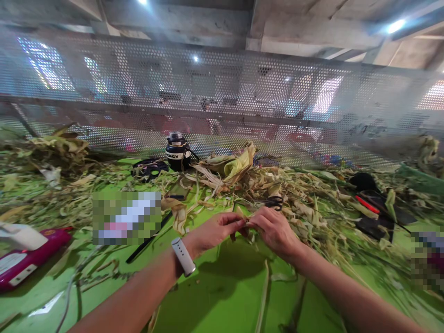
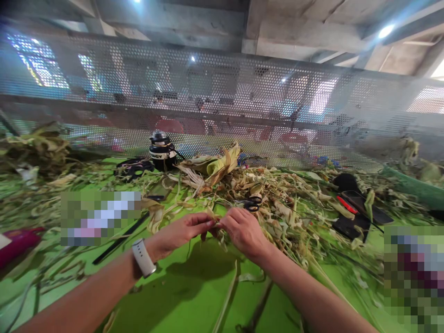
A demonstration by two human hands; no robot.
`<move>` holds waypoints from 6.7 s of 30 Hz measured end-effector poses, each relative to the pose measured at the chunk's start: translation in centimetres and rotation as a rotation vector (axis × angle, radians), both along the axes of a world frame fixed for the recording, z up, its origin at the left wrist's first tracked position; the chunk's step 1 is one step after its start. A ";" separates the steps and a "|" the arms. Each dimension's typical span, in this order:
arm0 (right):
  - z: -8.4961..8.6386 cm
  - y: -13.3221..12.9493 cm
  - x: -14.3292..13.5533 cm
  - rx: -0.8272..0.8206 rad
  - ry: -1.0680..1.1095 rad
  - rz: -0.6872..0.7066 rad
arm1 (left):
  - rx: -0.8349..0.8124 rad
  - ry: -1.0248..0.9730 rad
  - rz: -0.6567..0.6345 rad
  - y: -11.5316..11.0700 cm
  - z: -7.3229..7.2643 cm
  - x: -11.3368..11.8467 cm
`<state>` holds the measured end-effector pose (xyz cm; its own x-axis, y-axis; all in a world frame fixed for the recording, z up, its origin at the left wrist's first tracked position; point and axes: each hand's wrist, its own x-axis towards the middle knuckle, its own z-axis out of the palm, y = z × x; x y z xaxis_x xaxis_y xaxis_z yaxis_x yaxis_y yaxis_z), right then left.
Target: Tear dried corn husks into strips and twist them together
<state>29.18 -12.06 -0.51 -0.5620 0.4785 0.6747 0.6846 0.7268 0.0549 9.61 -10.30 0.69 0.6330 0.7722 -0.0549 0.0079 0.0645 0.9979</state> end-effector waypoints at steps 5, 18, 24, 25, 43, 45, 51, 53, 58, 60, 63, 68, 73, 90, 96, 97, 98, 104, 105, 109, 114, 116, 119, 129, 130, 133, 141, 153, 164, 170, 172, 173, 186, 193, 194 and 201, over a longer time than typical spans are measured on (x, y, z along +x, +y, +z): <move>-0.4 0.1 0.0 -0.004 -0.008 0.015 | -0.063 -0.008 -0.012 0.3 -0.6 -0.2; -0.3 0.0 -0.1 0.007 -0.017 0.034 | -0.093 -0.029 -0.026 0.6 -0.6 -0.4; -0.3 -0.1 0.2 0.032 -0.113 0.002 | -0.042 -0.022 0.034 0.4 -0.6 0.1; -0.3 -0.1 0.3 0.040 -0.131 -0.002 | -0.046 -0.026 0.050 0.3 -0.7 0.3; 0.3 -0.4 0.3 -0.024 -0.055 -0.097 | -0.466 -0.286 0.122 -0.8 -1.3 1.4; 0.4 -0.5 0.3 -0.053 -0.053 -0.094 | -0.490 -0.306 0.108 -0.8 -1.4 1.3; 0.4 -0.2 0.3 0.019 -0.013 -0.078 | -0.415 -0.301 0.111 -1.1 -1.6 1.4; 0.6 -0.1 0.4 0.057 0.024 -0.098 | -0.366 -0.292 0.183 -1.3 -1.6 1.6; 0.7 -0.4 0.2 0.077 -0.043 -0.090 | -0.278 -0.325 0.324 -1.7 -1.6 2.1; 0.5 -0.5 0.2 0.090 -0.080 -0.078 | -0.287 -0.353 0.330 -1.8 -1.5 2.2; 0.3 -0.5 0.3 0.125 -0.106 -0.069 | -0.322 -0.369 0.313 -2.1 -1.4 2.3; 0.5 -0.7 0.3 0.190 -0.144 -0.053 | -0.331 -0.370 0.303 -2.5 -1.1 2.4; 0.7 -0.7 0.3 0.223 -0.171 -0.056 | -0.347 -0.401 0.330 -2.6 -1.0 2.6; 0.2 -0.4 -0.2 -0.090 0.139 -0.051 | 0.000 -0.236 0.421 -2.2 -1.5 2.8; 1.0 0.7 0.1 -0.853 0.669 -0.134 | 0.118 -0.195 0.398 -2.5 -0.9 2.7; 1.0 0.8 0.1 -0.897 0.694 -0.083 | 0.138 -0.189 0.387 -2.4 -0.9 2.7; 1.0 0.9 0.1 -0.892 0.713 -0.049 | 0.155 -0.187 0.377 -2.4 -1.0 2.7; 1.7 -0.7 -1.1 -0.358 0.567 -0.045 | 0.188 -0.188 0.370 -1.9 -1.2 2.4; 1.8 -1.2 -1.4 -0.255 0.506 -0.043 | 0.176 -0.193 0.376 -1.9 -1.0 2.3; 1.5 -2.3 -2.0 0.043 0.277 -0.083 | 0.068 -0.255 0.418 -2.6 -0.3 2.4; 0.8 -2.5 -1.6 0.153 0.148 -0.001 | -0.165 -0.375 0.414 -3.1 -0.5 2.7; 0.8 -2.5 -1.3 0.180 0.130 0.029 | -0.196 -0.413 0.389 -2.9 -0.8 2.7; 1.1 -2.6 -1.2 0.225 0.132 0.042 | -0.220 -0.480 0.358 -2.5 -1.2 2.6; 1.1 -2.2 -0.8 0.281 0.059 0.072 | -0.408 -0.555 0.248 -2.5 -0.6 2.5; 1.0 -2.2 -0.7 0.281 0.060 0.069 | -0.417 -0.570 0.225 -2.5 -0.6 2.4; 0.7 -1.9 -0.4 0.273 0.061 0.049 | -0.473 -0.608 0.193 -2.3 -0.5 2.3; 0.4 -1.6 -0.5 0.258 0.115 0.061 | -0.503 -0.615 0.318 -2.9 0.0 2.5; 2.9 -1.4 0.5 -0.024 0.214 0.131 | -0.023 -0.308 0.159 -1.1 0.0 0.7; 4.0 -0.7 1.1 -0.622 0.047 0.201 | 0.118 -0.117 -0.033 -1.4 0.6 0.1; 3.5 -0.6 0.7 -0.798 0.227 0.151 | 0.101 -0.073 -0.014 -1.4 1.2 0.1; 3.4 -0.7 0.6 -0.850 0.280 0.174 | 0.049 -0.084 -0.028 -1.3 1.3 0.0; 3.3 -0.7 0.5 -0.881 0.307 0.187 | 0.018 -0.093 -0.046 -1.2 1.3 0.0; 2.7 -1.4 0.0 -1.139 0.496 0.304 | -0.087 -0.034 -0.247 -0.6 1.2 -1.1; 2.9 -1.4 -0.2 -1.012 0.561 0.207 | -0.112 -0.095 -0.180 -0.7 1.5 -0.7; 2.8 -1.4 -0.2 -1.000 0.566 0.202 | -0.119 -0.103 -0.176 -0.6 1.5 -0.7; 2.6 -1.2 -0.1 -1.061 0.537 0.318 | -0.204 -0.198 -0.253 -0.4 0.9 -0.7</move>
<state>29.11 -13.29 2.13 -0.5246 0.8233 0.2168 0.2226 0.3784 -0.8985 8.91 -10.66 1.57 0.8159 0.5761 -0.0488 -0.1427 0.2825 0.9486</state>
